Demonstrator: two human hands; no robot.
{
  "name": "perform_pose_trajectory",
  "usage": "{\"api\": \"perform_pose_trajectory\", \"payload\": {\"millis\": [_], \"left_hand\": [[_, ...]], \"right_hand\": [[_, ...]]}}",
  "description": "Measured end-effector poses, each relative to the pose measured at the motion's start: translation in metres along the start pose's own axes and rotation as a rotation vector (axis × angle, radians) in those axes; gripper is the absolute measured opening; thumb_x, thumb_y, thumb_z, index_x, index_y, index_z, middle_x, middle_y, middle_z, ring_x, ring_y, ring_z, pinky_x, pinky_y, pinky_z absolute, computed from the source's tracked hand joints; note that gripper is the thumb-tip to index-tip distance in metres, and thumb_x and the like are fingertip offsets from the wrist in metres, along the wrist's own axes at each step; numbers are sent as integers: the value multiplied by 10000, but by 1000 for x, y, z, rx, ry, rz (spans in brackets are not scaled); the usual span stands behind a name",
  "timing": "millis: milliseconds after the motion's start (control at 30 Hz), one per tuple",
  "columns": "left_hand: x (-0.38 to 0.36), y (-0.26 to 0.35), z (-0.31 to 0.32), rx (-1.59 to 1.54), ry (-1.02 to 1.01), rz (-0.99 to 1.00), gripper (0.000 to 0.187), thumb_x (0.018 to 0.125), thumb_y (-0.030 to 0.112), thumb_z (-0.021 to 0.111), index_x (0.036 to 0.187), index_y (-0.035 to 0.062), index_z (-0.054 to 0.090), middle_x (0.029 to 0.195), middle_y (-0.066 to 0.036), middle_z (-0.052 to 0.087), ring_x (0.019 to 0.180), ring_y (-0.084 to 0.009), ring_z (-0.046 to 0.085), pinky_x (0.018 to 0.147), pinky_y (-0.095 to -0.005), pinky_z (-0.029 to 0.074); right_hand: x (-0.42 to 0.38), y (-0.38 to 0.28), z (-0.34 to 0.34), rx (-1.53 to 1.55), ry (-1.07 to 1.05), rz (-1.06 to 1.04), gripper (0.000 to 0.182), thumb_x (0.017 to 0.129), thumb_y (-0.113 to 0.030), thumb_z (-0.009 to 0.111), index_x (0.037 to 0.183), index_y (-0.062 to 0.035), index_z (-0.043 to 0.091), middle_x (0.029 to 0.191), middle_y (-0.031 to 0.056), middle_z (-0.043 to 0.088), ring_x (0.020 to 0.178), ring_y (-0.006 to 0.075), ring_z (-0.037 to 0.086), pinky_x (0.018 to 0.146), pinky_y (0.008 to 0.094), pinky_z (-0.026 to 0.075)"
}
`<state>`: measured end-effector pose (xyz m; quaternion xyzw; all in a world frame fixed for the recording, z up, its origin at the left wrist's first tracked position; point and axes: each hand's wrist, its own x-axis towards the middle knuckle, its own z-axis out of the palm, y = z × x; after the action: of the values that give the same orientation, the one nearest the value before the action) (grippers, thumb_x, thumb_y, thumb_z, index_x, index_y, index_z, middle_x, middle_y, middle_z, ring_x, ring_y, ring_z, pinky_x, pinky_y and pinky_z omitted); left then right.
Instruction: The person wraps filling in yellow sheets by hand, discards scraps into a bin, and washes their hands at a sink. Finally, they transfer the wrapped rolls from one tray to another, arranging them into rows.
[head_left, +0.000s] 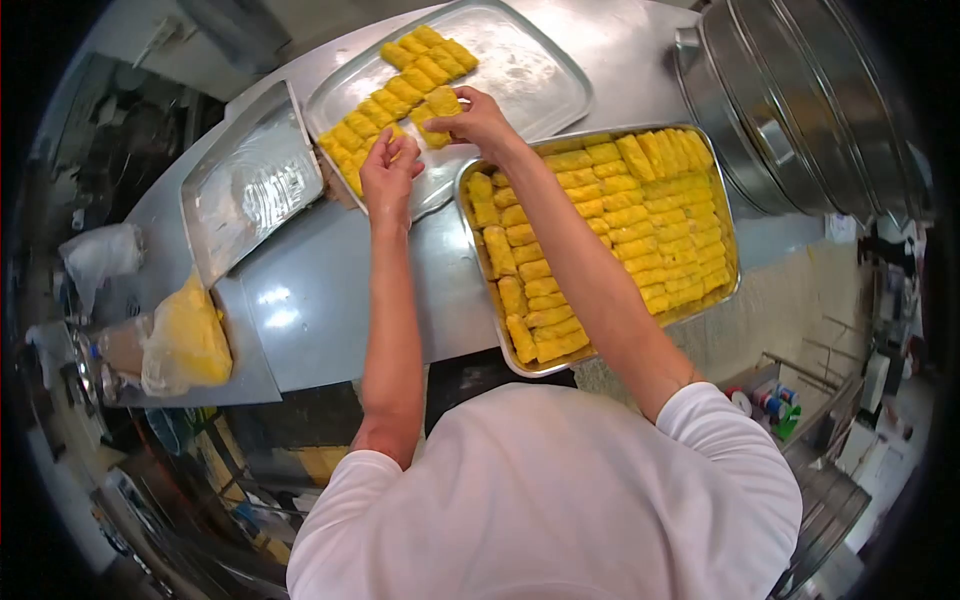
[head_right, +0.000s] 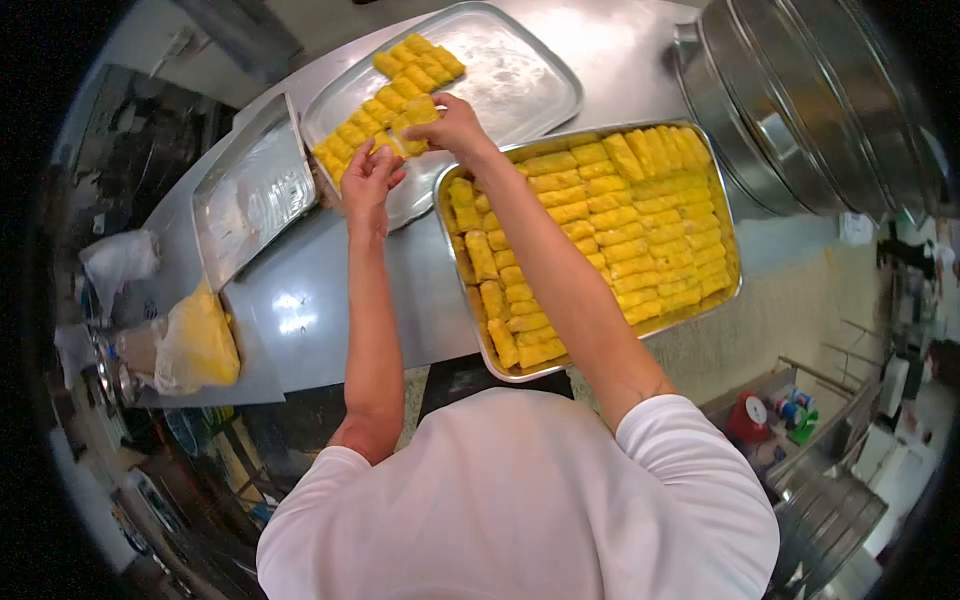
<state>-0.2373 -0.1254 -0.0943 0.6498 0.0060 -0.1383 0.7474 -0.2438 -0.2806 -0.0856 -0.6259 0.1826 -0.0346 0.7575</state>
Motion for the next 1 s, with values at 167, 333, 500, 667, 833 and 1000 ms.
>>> {"api": "perform_pose_trajectory", "payload": {"millis": [167, 333, 500, 667, 833, 1000], "left_hand": [[-15, 0, 44, -256, -339, -217, 409, 882, 143, 621, 1219, -27, 461, 946, -87, 653, 776, -171, 645, 634, -303, 553], [-62, -1, 104, -121, -398, -261, 464, 879, 121, 609, 1270, 1, 390, 1022, -138, 626, 840, -208, 654, 671, -323, 567], [-79, -48, 185, -109, -395, -159, 595, 863, 92, 617, 1352, 23, 284, 1157, -185, 538, 842, -196, 633, 662, -308, 548], [-92, -61, 196, 191, -369, -22, 667, 837, 98, 631, 1395, 44, 269, 1254, -208, 464, 874, -177, 605, 664, -281, 528], [-94, -74, 215, 210, -357, 62, 562, 802, 110, 638, 1305, -8, 417, 1197, -235, 554, 810, -197, 658, 691, -307, 520], [-89, -69, 191, 180, -392, 43, 504, 803, 89, 639, 1262, -25, 465, 1198, -210, 557, 791, -186, 648, 658, -301, 536]], "right_hand": [[-62, 0, -41, 179, -44, -54, 403, 762, -97, 744, 1083, 11, 525, 889, 106, 631, 635, 117, 601, 567, 228, 507], [-145, 9, -131, 120, 321, -35, 370, 833, -104, 673, 1159, -26, 517, 1056, 51, 618, 922, 123, 603, 778, 273, 521], [-207, 15, -186, 188, 577, 0, 353, 854, -73, 635, 1169, -37, 481, 1062, 25, 600, 957, 125, 586, 818, 303, 515], [-227, 31, -195, 299, 669, 20, 382, 845, -28, 620, 1188, -14, 451, 1039, 40, 600, 905, 124, 591, 775, 277, 521], [-218, 33, -189, 351, 579, 12, 423, 836, -21, 630, 1208, -7, 428, 1082, 64, 572, 935, 125, 581, 783, 268, 520], [-206, 22, -179, 324, 511, -43, 396, 834, -11, 630, 1186, 14, 450, 1085, 85, 555, 903, 141, 594, 776, 266, 524]]}}
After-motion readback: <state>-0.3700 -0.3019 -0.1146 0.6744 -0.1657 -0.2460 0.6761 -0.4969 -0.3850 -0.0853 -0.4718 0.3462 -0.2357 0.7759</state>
